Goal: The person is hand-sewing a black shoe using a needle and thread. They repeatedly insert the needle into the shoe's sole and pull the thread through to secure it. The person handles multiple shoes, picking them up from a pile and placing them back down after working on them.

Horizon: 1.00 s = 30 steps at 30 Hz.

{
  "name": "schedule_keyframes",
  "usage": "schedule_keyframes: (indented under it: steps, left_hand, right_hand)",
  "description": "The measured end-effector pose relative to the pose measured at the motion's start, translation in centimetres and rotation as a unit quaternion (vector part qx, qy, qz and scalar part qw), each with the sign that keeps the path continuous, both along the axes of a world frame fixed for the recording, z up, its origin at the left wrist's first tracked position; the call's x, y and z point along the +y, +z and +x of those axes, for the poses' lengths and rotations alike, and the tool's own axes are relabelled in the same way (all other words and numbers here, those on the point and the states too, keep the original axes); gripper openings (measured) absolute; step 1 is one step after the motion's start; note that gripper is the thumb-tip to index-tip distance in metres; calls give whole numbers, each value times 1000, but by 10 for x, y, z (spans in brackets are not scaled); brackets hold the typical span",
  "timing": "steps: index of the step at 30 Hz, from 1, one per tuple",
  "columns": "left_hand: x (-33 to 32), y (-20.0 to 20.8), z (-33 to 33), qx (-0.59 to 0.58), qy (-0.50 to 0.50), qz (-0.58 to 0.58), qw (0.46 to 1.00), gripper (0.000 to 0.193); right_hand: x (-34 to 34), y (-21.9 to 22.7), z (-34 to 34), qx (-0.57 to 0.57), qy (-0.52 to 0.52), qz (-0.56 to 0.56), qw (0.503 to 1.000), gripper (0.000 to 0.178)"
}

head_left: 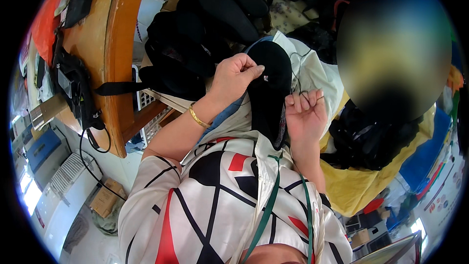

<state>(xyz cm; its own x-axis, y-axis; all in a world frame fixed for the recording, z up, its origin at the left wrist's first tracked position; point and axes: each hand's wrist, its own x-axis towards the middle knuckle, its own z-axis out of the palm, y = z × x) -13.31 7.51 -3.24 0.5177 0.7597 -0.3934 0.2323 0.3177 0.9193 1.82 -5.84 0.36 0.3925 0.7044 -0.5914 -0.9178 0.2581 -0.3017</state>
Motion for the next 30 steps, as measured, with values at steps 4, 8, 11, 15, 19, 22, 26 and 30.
schedule_keyframes:
  steps: [4,8,11,15,19,22,26,30]
  left_hand:
    - [2,-10,-2,0,10,2,1000,19]
    - [5,-10,-1,39,-21,9,999,18]
    - [9,0,0,15,-53,21,998,17]
    - [-1,13,1,-51,-79,46,995,18]
    - [-9,24,-1,-11,-139,463,875,18]
    - [-17,21,0,-32,-139,540,829,23]
    - [-15,20,0,-36,-123,528,840,22]
    - [-9,23,-1,-23,-103,439,892,16]
  right_hand:
    - [-3,4,-5,-27,8,-5,1000,40]
    - [-24,-4,-10,-21,4,18,1000,39]
    - [-5,-5,8,-11,-19,62,998,35]
    - [-8,-7,16,-100,-29,27,994,29]
    - [-19,-15,18,1,-23,71,997,26]
    - [-28,-34,21,48,-21,86,995,24]
    - [-27,-37,20,23,-13,80,996,25]
    - [-13,-14,16,-104,-30,-57,993,21]
